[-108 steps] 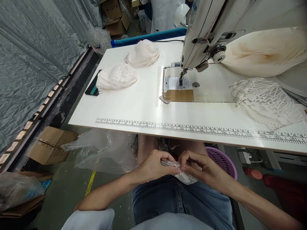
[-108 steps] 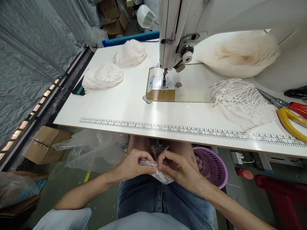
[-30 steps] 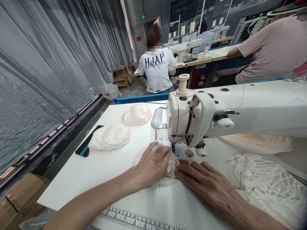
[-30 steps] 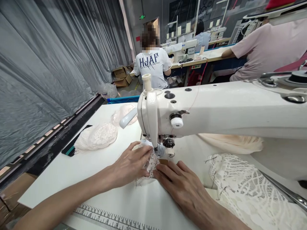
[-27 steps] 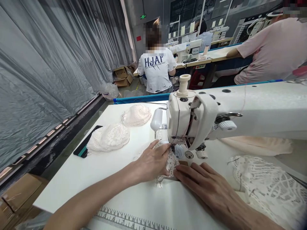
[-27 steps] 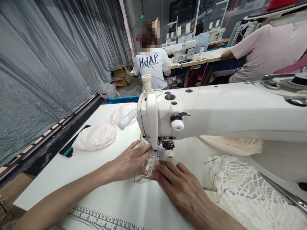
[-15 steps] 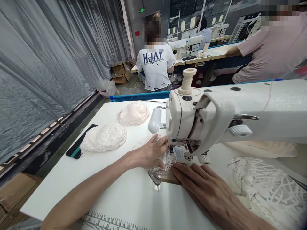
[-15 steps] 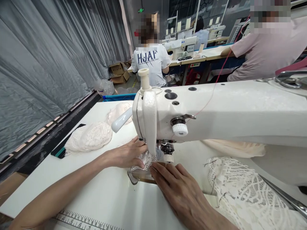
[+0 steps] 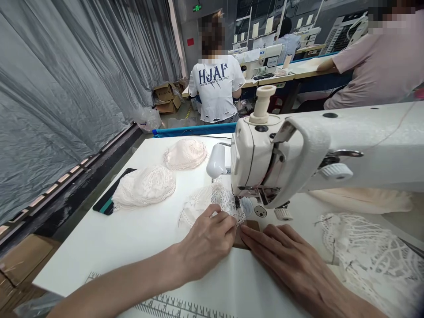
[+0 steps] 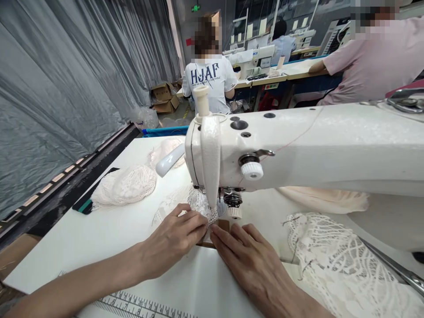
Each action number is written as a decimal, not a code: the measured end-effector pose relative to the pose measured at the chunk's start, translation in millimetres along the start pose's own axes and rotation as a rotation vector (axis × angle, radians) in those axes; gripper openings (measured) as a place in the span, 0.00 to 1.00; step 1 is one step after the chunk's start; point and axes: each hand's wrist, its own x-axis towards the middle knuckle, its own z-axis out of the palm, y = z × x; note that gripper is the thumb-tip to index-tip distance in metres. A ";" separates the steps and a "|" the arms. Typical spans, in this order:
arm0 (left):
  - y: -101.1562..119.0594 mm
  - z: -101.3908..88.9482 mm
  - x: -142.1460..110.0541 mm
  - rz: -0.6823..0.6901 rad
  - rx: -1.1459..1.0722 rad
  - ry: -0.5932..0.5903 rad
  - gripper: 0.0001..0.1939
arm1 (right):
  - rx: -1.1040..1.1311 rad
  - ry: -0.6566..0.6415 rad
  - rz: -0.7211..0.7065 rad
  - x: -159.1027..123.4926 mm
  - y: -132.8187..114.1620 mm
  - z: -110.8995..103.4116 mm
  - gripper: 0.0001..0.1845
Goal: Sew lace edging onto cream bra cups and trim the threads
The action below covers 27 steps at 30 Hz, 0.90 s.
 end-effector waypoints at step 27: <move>2.8 18.4 11.1 -0.041 0.082 0.091 0.12 | 0.075 -0.062 0.079 2.4 -2.8 -2.0 0.19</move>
